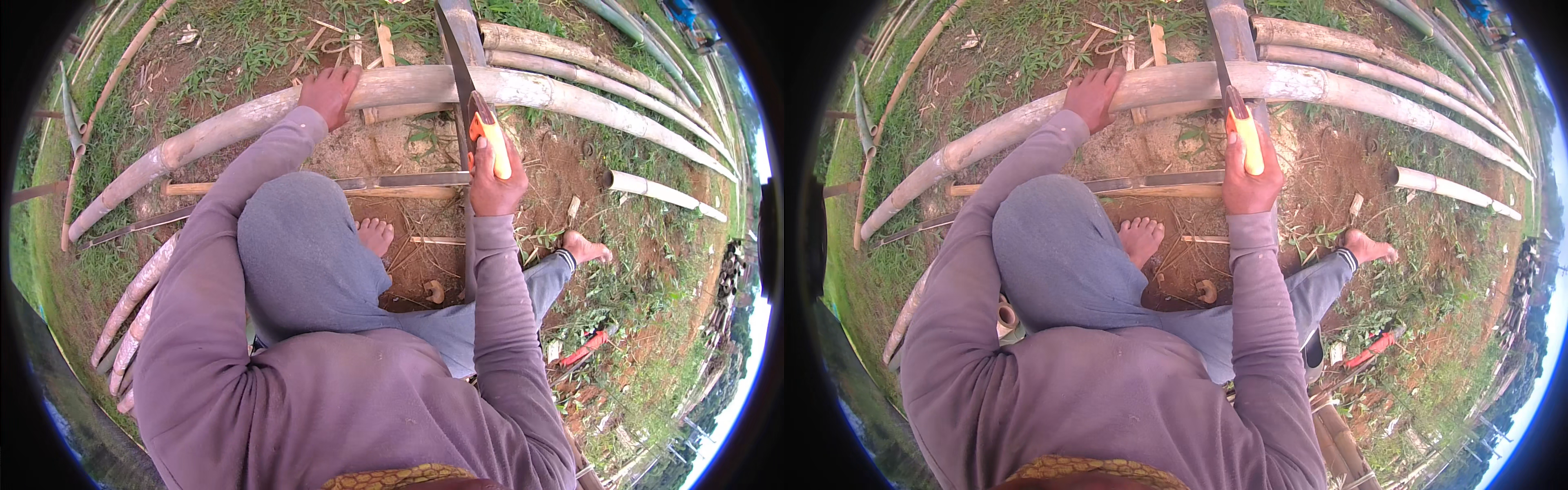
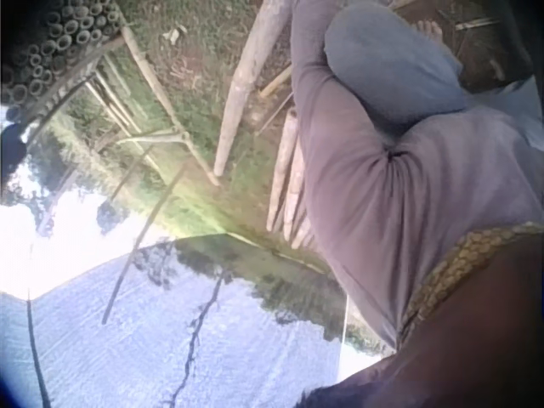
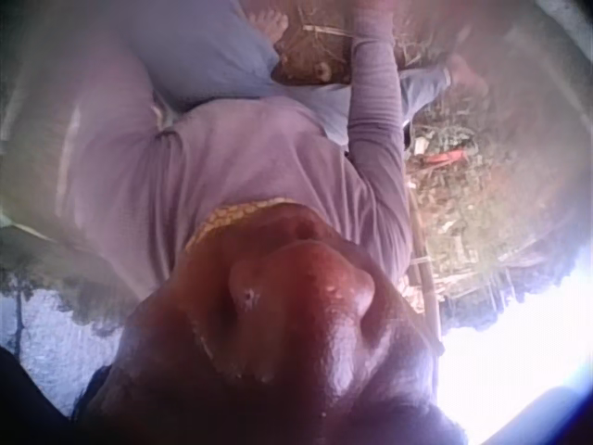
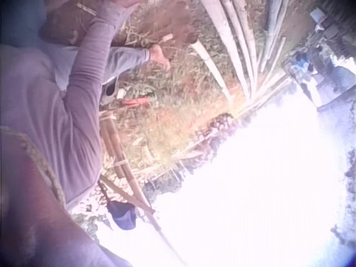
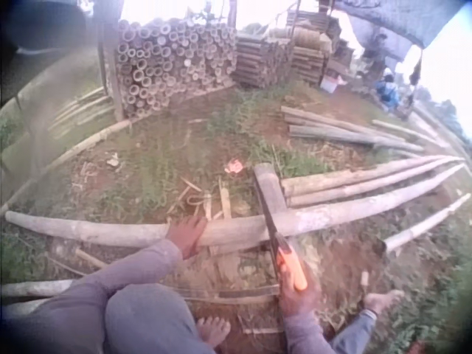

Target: The person sits on the ground and uses a hand saw to cut long bamboo poles into shorter sections. They position the bamboo on a makeshift stand, saw through it, and then move the cut pieces aside.

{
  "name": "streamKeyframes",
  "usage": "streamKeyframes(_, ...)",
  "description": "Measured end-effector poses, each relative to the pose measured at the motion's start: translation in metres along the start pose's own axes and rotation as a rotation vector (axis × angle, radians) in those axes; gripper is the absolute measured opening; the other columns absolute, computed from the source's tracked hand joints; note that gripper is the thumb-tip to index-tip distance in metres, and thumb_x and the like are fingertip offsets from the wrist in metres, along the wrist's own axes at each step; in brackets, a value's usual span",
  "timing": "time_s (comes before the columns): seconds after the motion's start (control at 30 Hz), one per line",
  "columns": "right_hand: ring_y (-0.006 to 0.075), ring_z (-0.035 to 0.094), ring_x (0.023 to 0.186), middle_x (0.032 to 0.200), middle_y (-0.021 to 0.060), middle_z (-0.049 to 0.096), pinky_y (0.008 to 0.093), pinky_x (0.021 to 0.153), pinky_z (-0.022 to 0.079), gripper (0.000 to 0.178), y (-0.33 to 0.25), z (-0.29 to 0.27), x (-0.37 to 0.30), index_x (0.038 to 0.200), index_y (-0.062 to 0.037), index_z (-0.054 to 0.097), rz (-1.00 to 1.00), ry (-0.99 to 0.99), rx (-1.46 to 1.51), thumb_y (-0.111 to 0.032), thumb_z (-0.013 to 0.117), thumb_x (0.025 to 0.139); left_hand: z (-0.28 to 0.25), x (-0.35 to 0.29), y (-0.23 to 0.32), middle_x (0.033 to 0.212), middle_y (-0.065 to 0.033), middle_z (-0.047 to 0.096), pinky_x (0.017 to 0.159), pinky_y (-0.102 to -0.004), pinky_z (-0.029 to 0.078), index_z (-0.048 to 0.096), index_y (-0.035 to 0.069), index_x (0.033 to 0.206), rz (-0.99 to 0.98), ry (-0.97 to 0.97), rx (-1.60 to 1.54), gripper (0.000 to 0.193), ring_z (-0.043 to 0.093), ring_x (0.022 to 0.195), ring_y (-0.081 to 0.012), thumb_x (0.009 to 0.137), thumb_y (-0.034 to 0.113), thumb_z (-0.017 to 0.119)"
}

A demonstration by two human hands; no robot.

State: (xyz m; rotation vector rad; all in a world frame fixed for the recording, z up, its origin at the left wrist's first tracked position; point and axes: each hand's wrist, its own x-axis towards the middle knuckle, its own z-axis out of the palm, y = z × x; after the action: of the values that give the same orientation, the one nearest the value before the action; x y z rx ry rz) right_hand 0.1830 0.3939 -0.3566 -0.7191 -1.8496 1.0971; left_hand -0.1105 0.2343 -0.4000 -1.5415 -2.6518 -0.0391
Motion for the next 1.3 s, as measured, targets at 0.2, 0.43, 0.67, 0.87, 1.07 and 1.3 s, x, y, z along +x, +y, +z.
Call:
streamKeyframes(0.2, 0.0093, 0.058, 0.076, 0.100, 0.0071, 0.070, 0.0237, 0.064, 0.048, 0.040, -0.046, -0.056, -0.088, 0.142, 0.0062, 0.061, 0.251, -0.028, 0.084, -0.013, 0.067, 0.107, -0.006, 0.007, -0.017, 0.133, -0.0182, 0.066, 0.104, -0.0590, 0.053, 0.047, 0.013, 0.148, -0.056, -0.189, -0.124, 0.086, 0.065, 0.127, -0.0394, 0.077, 0.030, 0.092)
streamKeyframes(0.43, 0.0227, 0.074, 0.106, 0.125, 0.0200, 0.072, 0.0325, 0.088, 0.064, 0.041, -0.046, -0.066, -0.096, 0.141, 0.0121, 0.057, 0.304, -0.022, 0.158, -0.010, 0.065, 0.106, -0.015, 0.019, -0.015, 0.130, -0.0198, 0.066, 0.100, -0.0508, 0.056, 0.048, 0.013, 0.145, -0.097, -0.321, -0.225, 0.088, 0.068, 0.118, -0.0426, 0.071, 0.031, 0.092)
streamKeyframes(0.67, 0.0165, 0.070, 0.101, 0.116, 0.0146, 0.074, 0.0291, 0.082, 0.059, 0.041, -0.009, -0.012, -0.020, 0.140, 0.0072, 0.061, 0.264, -0.057, 0.096, -0.010, 0.071, 0.105, -0.027, 0.018, -0.012, 0.126, -0.0209, 0.067, 0.098, -0.0520, 0.056, 0.049, 0.014, 0.143, -0.091, -0.354, -0.239, 0.086, 0.069, 0.115, -0.0427, 0.072, 0.032, 0.092)
streamKeyframes(0.87, 0.0330, 0.069, 0.124, 0.139, 0.0274, 0.065, 0.0423, 0.099, 0.063, 0.052, -0.073, -0.100, -0.153, 0.147, 0.0137, 0.050, 0.389, -0.051, 0.202, -0.014, 0.067, 0.107, -0.014, 0.017, -0.019, 0.125, -0.0198, 0.067, 0.097, -0.0520, 0.056, 0.050, 0.015, 0.143, -0.103, -0.323, -0.217, 0.085, 0.068, 0.115, -0.0422, 0.071, 0.032, 0.092)
streamKeyframes(1.07, 0.0061, 0.064, 0.077, 0.096, 0.0026, 0.071, 0.0221, 0.066, 0.052, 0.030, -0.027, 0.003, -0.003, 0.134, 0.0033, 0.065, 0.271, -0.010, 0.193, -0.008, 0.069, 0.106, -0.024, 0.026, -0.006, 0.123, -0.0191, 0.070, 0.095, -0.0532, 0.058, 0.053, 0.012, 0.141, -0.060, -0.294, -0.231, 0.079, 0.071, 0.115, -0.0412, 0.075, 0.032, 0.091)
streamKeyframes(1.3, 0.0152, 0.071, 0.094, 0.121, 0.0165, 0.074, 0.0279, 0.081, 0.061, 0.043, -0.056, -0.066, -0.104, 0.142, 0.0102, 0.059, 0.263, -0.070, 0.090, -0.013, 0.067, 0.107, -0.020, 0.017, -0.023, 0.121, -0.0189, 0.069, 0.095, -0.0518, 0.057, 0.051, 0.014, 0.140, -0.096, -0.309, -0.257, 0.082, 0.070, 0.112, -0.0423, 0.071, 0.030, 0.091)
